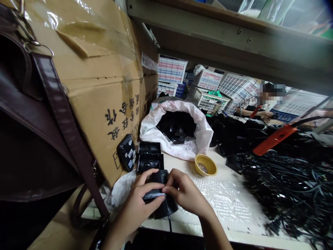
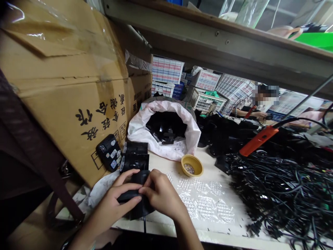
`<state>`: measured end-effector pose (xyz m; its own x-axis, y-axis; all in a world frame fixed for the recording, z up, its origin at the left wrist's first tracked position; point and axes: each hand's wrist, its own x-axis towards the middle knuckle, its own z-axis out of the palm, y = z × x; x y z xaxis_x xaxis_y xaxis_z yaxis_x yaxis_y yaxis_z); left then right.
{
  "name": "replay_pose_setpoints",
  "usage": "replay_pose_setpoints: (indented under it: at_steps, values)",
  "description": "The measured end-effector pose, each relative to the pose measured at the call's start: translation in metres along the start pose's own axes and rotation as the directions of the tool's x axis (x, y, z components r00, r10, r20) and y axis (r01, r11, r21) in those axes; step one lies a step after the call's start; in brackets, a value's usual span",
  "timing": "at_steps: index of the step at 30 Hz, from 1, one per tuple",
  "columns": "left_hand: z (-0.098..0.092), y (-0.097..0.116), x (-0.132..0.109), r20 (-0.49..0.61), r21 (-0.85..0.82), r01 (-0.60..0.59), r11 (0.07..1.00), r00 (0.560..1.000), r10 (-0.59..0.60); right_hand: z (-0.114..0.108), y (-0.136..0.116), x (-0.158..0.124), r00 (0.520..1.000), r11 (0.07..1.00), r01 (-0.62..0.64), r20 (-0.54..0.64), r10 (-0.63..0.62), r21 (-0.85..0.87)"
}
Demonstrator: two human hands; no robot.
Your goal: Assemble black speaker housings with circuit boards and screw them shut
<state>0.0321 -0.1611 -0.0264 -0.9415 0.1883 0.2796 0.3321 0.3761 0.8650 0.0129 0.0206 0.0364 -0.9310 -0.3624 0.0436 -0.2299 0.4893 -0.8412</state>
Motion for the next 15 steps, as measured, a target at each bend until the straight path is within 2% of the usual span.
replay_pose_setpoints:
  at_steps: [15]
  values:
    - [0.0014,0.0004,-0.0017,-0.013,-0.037,0.0,0.999,1.0,0.0,-0.0007,-0.0007,-0.0007,0.999,0.999,-0.037,0.021,0.038,-0.033]
